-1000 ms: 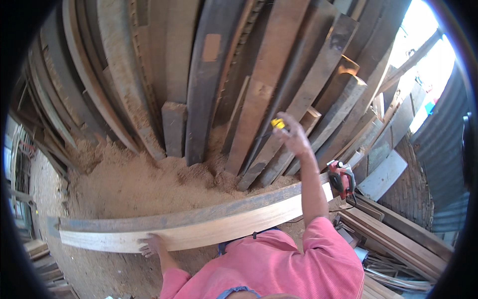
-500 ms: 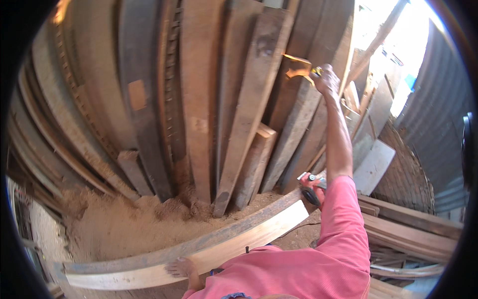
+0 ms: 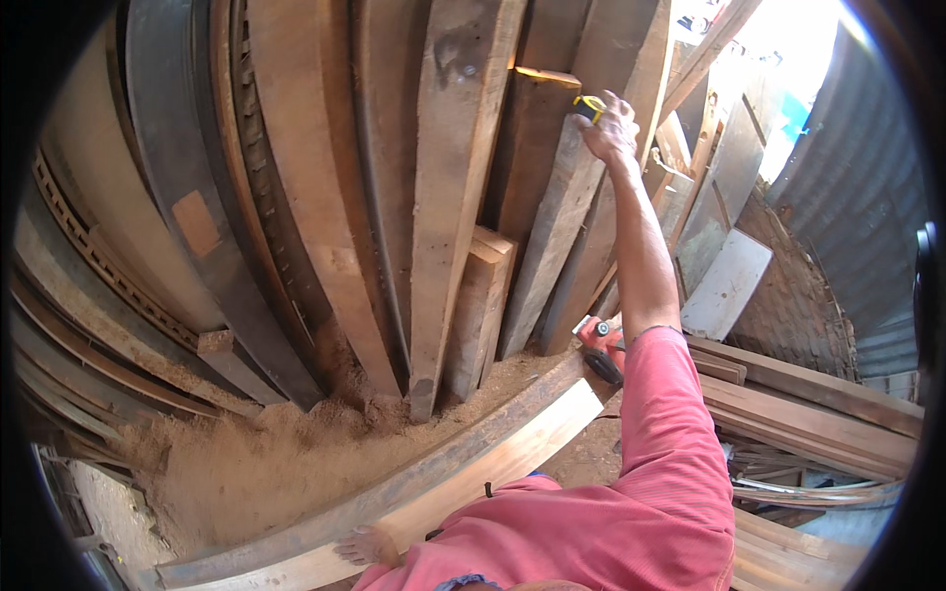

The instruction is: The person measures a long wooden plank with a tape measure, marks it by hand, and then uses a piece of sandpaper to sand the length of the wood. The person then moves to a large wooden door and rubs their hands across the surface of the door panels.

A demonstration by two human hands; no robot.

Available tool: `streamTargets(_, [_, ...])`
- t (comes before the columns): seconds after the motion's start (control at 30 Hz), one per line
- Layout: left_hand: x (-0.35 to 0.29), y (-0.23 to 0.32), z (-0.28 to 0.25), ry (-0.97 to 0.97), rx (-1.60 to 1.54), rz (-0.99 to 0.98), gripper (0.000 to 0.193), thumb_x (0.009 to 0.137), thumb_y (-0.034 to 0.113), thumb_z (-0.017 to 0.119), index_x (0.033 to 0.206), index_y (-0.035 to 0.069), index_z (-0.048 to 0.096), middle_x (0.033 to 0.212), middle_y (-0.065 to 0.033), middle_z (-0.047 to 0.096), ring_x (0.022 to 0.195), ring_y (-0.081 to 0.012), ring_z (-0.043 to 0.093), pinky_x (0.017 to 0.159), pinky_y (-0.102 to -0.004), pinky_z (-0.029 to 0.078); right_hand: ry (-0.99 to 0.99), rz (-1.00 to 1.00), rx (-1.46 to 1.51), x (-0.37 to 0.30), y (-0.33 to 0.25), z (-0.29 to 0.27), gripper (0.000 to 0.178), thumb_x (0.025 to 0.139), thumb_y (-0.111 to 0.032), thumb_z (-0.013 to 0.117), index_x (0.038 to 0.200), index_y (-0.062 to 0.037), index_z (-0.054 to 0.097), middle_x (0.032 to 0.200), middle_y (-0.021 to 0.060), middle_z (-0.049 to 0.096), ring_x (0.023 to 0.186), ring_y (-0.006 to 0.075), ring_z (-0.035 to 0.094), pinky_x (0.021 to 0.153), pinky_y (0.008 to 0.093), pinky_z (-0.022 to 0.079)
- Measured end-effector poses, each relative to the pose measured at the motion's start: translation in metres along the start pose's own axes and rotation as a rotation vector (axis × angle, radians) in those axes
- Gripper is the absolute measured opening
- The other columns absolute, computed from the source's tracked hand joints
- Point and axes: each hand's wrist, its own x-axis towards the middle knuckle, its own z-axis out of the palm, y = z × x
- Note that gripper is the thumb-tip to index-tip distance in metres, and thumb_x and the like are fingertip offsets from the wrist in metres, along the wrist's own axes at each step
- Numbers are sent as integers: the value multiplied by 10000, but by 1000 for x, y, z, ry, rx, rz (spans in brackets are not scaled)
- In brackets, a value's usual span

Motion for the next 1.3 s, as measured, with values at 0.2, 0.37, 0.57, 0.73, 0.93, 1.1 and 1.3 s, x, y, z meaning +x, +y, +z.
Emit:
streamTargets(0.2, [7,4,-1,-18,-49,-18,707,962,486,510,1522,68,403,1598,-195,379,1416,-386,438,1140,-522,351,323,-83,-2,-43,28,7,769,827,-336,792,1439,-27,445,1458,239,450,1364,418,428,1104,520,387])
streamTargets(0.37, [2,4,-6,-30,-7,74,701,960,480,509,1510,56,411,1590,-211,378,1420,-410,414,1141,-549,335,235,-273,118,-205,79,34,478,818,-229,775,1221,-29,613,1280,231,587,1240,419,521,1035,503,413])
streamTargets(0.57, [3,-6,-3,-48,-13,285,693,958,470,508,1491,37,421,1577,-236,374,1429,-447,376,1144,-591,306,-359,-106,155,-489,143,65,342,837,-247,740,1092,-26,688,1297,241,596,1284,427,502,1074,496,419])
streamTargets(0.73, [42,-45,18,-192,-156,724,702,941,404,535,1498,5,382,1593,-290,307,1474,-484,269,1180,-629,206,-438,279,28,-609,172,7,316,873,-260,725,1088,-29,731,1339,243,595,1266,387,550,1107,457,420])
streamTargets(0.93, [87,-33,-8,-108,-383,1761,826,904,443,593,1540,-12,328,1614,-315,234,1510,-493,162,1215,-630,82,-333,488,121,-709,224,-28,285,854,-259,717,969,-1,746,1087,209,714,1130,370,637,992,463,484])
streamTargets(1.1, [27,23,-60,-31,-288,2396,976,862,556,626,1562,-34,289,1630,-356,142,1527,-507,87,1230,-622,26,-311,650,97,-805,243,-59,298,848,-276,715,979,-10,748,1018,206,733,1025,373,683,933,454,519])
streamTargets(1.3, [-89,82,-89,211,-384,2500,1093,834,594,646,1584,-62,197,1628,-383,86,1523,-538,45,1239,-592,31,-328,1107,161,-936,264,-86,307,838,-279,721,971,-4,752,992,226,739,978,381,706,888,463,537])
